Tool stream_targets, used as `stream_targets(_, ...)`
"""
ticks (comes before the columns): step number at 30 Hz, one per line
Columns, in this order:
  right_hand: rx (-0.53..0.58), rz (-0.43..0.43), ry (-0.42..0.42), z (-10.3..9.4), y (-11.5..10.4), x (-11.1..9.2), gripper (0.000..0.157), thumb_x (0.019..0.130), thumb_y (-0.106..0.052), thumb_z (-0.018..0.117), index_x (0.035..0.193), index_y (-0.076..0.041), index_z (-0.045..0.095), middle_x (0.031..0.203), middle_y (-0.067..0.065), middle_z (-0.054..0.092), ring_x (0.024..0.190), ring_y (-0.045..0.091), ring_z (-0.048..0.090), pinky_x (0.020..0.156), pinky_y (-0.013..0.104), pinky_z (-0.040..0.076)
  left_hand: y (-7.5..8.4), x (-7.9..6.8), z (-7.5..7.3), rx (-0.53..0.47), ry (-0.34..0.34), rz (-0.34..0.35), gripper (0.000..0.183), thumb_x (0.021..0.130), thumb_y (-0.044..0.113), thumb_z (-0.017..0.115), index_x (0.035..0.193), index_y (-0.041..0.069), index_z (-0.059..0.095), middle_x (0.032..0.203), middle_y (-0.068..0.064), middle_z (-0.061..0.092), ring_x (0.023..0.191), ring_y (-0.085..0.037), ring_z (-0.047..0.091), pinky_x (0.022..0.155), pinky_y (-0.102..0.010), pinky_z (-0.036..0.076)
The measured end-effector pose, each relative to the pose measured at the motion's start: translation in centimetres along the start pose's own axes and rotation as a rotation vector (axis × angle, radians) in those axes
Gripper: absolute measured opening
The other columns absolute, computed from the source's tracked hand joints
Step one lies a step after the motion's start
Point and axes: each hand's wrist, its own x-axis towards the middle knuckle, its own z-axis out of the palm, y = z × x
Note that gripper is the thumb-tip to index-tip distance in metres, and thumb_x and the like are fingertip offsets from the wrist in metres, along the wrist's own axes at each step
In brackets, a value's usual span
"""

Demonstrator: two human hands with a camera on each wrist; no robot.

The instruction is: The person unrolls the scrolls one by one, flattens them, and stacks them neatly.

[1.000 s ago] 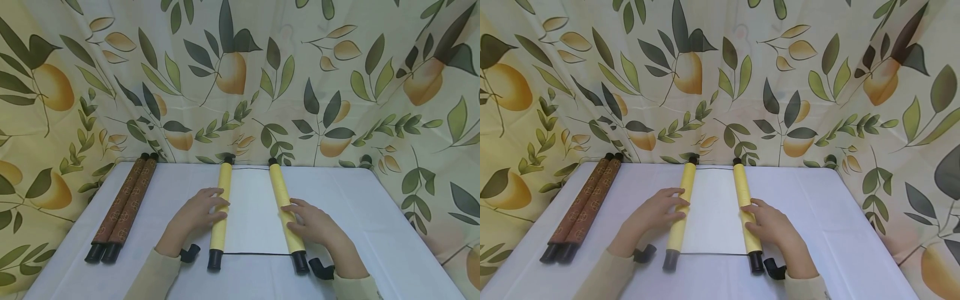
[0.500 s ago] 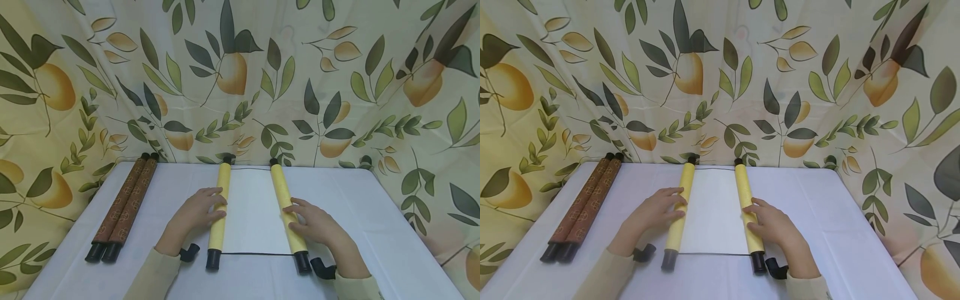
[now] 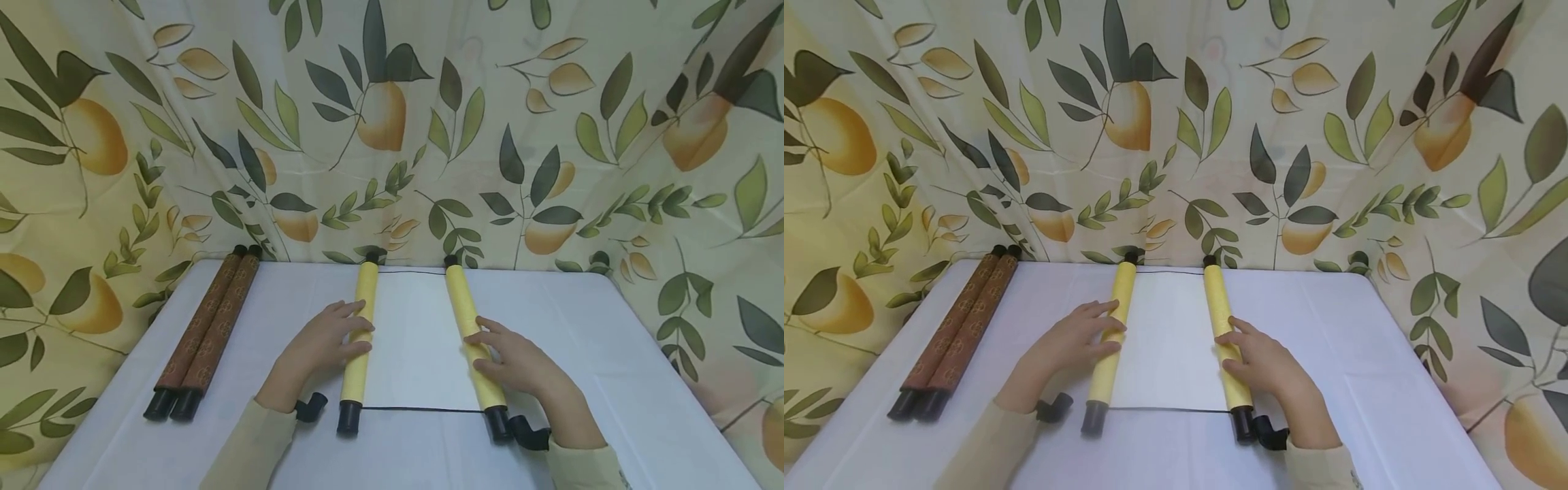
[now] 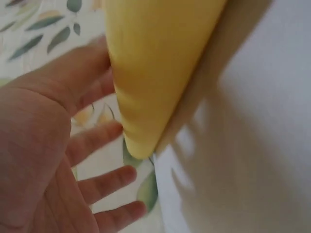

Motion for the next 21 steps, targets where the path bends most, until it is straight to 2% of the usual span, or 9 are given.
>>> stream_targets(4, 0.028, 0.014, -0.041, 0.4, -0.1, -0.1, 0.043, 0.091, -0.019, 0.067, 0.134, -0.019, 0.064, 0.161, 0.017, 0.029, 0.14, 0.047, 0.036, 0.104, 0.067, 0.038, 0.1, -0.4, 0.2, 0.08, -0.069, 0.074, 0.032, 0.099, 0.039, 0.059, 0.126, 0.025, 0.069, 0.158, -0.008, 0.039, 0.144, -0.039, 0.034, 0.114, -0.055, 0.033)
stream_targets(6, 0.027, -0.015, -0.047, 0.7, 0.0, -0.4, 0.042, 0.092, -0.021, 0.068, 0.134, -0.019, 0.064, 0.162, 0.017, 0.028, 0.141, 0.046, 0.035, 0.105, 0.067, 0.037, 0.0, -0.8, 0.2, 0.125, -0.103, 0.118, 0.033, 0.1, 0.039, 0.057, 0.128, 0.026, 0.068, 0.158, -0.007, 0.04, 0.146, -0.036, 0.033, 0.114, -0.055, 0.034)
stream_targets(9, 0.024, -0.082, -0.021, 1.2, 0.3, -1.0, 0.042, 0.092, -0.027, 0.07, 0.134, -0.02, 0.064, 0.161, 0.015, 0.03, 0.142, 0.044, 0.035, 0.106, 0.065, 0.038, -0.3, -1.5, -0.1, 0.162, -0.117, 0.152, 0.035, 0.098, 0.042, 0.059, 0.129, 0.027, 0.067, 0.156, -0.002, 0.043, 0.148, -0.03, 0.032, 0.113, -0.055, 0.035)
stream_targets(11, 0.023, -0.132, 0.013, 1.3, 0.7, -1.4, 0.041, 0.092, -0.029, 0.071, 0.132, -0.02, 0.066, 0.159, 0.014, 0.036, 0.141, 0.043, 0.038, 0.106, 0.063, 0.039, -0.4, -1.9, -0.3, 0.146, -0.125, 0.173, 0.038, 0.098, 0.044, 0.06, 0.131, 0.027, 0.065, 0.156, 0.0, 0.042, 0.148, -0.027, 0.031, 0.114, -0.054, 0.035)
stream_targets(16, 0.004, -0.194, 0.06, 1.2, 1.1, -1.9, 0.035, 0.091, -0.028, 0.072, 0.125, -0.02, 0.07, 0.154, 0.011, 0.044, 0.137, 0.041, 0.045, 0.103, 0.061, 0.043, -0.7, -2.7, -0.5, 0.045, -0.135, 0.193, 0.044, 0.097, 0.047, 0.06, 0.136, 0.029, 0.062, 0.159, 0.0, 0.038, 0.147, -0.025, 0.033, 0.113, -0.05, 0.037)
stream_targets(21, -0.039, -0.182, 0.057, 1.1, 0.9, -1.5, 0.028, 0.092, -0.026, 0.071, 0.12, -0.022, 0.073, 0.155, 0.009, 0.043, 0.136, 0.039, 0.047, 0.103, 0.058, 0.044, -1.2, -3.1, -0.7, 0.04, -0.104, 0.15, 0.042, 0.096, 0.048, 0.061, 0.134, 0.032, 0.063, 0.157, 0.002, 0.04, 0.147, -0.023, 0.034, 0.114, -0.046, 0.037)
